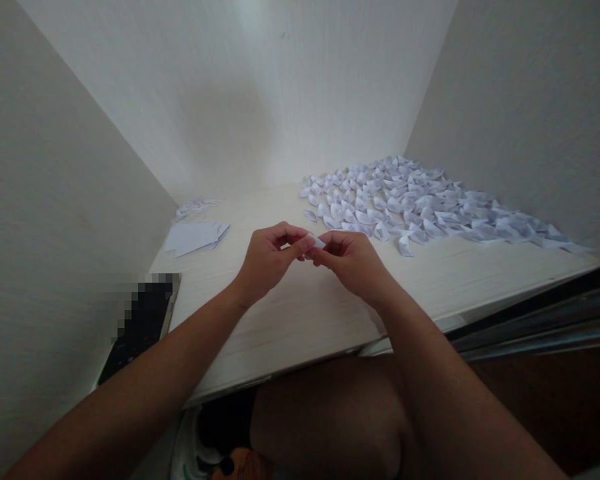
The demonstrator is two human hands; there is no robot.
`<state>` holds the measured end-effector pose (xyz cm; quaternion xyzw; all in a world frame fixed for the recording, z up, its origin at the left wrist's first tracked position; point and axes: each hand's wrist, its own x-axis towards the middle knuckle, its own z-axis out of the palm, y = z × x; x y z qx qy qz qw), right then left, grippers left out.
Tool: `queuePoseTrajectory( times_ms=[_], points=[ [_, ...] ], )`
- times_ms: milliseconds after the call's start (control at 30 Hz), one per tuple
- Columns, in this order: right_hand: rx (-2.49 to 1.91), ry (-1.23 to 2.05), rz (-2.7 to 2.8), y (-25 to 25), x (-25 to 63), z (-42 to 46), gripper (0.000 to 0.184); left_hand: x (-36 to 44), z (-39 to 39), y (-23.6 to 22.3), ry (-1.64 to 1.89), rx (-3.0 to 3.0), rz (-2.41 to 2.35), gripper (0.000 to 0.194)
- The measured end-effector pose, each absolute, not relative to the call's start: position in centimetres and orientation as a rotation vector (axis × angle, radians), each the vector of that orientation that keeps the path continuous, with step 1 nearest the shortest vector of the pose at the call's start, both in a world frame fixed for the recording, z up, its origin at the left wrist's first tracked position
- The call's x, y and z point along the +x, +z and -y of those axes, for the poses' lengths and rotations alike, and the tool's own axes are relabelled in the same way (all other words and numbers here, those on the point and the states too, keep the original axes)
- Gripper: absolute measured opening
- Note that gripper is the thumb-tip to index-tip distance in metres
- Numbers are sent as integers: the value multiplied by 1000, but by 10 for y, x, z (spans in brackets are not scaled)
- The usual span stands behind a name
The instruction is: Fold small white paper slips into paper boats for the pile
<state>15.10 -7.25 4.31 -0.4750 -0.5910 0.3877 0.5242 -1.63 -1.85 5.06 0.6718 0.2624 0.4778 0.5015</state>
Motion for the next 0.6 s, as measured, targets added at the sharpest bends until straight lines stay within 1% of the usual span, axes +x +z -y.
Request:
queuePoseTrajectory(
  times_ms=[167, 333, 500, 600],
  points=[
    [-1180, 920, 1480, 40, 165, 70, 23, -21, 12, 50, 980, 1582, -666, 25],
    [-1181, 961, 1481, 39, 169, 68, 19, -23, 9, 46, 974, 1598, -673, 23],
    [-1185, 960, 1468, 40, 172, 68, 19, -23, 8, 42, 946, 1614, -650, 26],
    [-1194, 951, 1481, 40, 173, 67, 19, -22, 8, 41, 980, 1627, -657, 23]
  ],
)
